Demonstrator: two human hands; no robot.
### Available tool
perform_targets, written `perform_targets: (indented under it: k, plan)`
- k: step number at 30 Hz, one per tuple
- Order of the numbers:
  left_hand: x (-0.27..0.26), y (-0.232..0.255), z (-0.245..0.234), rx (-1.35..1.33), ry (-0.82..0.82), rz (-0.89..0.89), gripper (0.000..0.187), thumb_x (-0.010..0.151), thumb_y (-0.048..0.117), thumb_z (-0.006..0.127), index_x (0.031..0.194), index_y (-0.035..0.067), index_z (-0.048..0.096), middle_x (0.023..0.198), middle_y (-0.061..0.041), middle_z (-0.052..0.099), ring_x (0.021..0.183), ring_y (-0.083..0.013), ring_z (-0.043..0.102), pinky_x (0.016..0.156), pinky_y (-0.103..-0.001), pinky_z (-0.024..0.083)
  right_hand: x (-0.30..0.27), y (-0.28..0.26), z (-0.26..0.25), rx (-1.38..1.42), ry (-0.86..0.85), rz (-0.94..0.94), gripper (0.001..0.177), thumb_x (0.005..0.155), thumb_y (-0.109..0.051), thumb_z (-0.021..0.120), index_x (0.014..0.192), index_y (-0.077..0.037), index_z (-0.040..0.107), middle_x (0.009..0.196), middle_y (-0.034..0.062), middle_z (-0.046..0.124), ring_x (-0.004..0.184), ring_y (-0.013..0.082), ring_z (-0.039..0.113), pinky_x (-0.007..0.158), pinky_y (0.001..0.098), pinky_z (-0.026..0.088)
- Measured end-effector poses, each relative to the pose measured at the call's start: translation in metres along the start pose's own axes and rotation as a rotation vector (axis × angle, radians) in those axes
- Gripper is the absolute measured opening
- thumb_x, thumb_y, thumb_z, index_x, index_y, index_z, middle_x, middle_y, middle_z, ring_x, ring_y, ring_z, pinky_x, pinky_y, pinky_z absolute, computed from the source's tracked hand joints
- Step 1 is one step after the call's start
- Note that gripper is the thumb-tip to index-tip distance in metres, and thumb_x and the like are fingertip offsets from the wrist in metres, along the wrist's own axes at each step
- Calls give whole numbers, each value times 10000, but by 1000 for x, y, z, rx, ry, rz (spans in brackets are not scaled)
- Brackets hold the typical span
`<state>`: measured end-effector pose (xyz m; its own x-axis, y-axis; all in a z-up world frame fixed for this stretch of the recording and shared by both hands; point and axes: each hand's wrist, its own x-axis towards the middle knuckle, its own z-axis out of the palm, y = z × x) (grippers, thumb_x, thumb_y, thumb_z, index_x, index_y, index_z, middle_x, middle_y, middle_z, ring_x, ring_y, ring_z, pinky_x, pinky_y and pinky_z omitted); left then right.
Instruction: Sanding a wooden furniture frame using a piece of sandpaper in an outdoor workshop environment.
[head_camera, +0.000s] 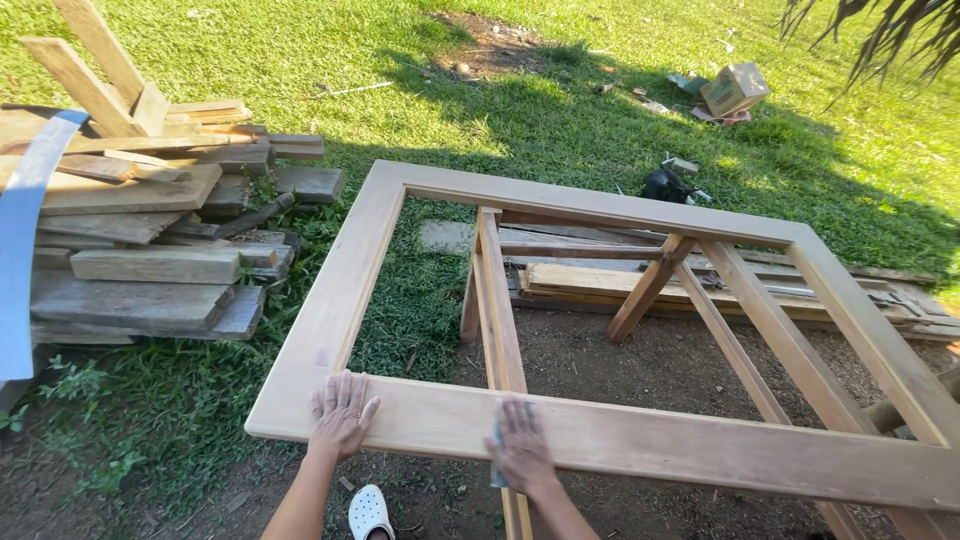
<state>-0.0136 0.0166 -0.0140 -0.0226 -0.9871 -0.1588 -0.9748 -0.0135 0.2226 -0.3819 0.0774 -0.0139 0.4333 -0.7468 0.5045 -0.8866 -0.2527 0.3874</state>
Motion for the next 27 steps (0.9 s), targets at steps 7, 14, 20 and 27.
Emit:
perform_targets:
  k: [7, 14, 20, 27]
  plan:
    - [22, -18, 46, 295, 740, 230, 737, 997, 673, 193, 1594, 249, 111, 1648, -102, 40, 1536, -373, -1, 1193, -629, -39, -129, 186, 44, 158, -816, 563, 820, 1023, -627, 118, 1618, -81, -23, 1699, 133, -87, 1565, 305, -77, 1229, 509, -92]
    - [23, -17, 43, 288, 791, 241, 787, 978, 707, 201, 1598, 234, 94, 1642, -118, 35, 1533, -384, -5, 1185, -642, -32, -176, 286, 58, 127, -783, 1126, 860, 984, -682, 128, 1622, -129, -36, 1709, 153, -92, 1567, 334, -45, 1232, 522, -77]
    - [21, -12, 39, 276, 845, 256, 824, 962, 723, 203, 1597, 214, 77, 1640, -128, 20, 1532, -383, -20, 1189, -640, -43, -90, 197, 40, 106, -811, 1208, 871, 1014, -680, 151, 1622, -80, -19, 1705, 178, -61, 1567, 346, -55, 1236, 516, -82]
    - [19, -14, 39, 316, 887, 288, 835, 959, 731, 185, 1591, 197, 65, 1641, -131, 7, 1533, -386, -25, 1187, -639, -45, 4, 9, 1, 176, -69, 357, 858, 980, -563, 261, 1518, 55, 7, 1666, 248, -56, 1535, 355, -96, 1206, 564, -40]
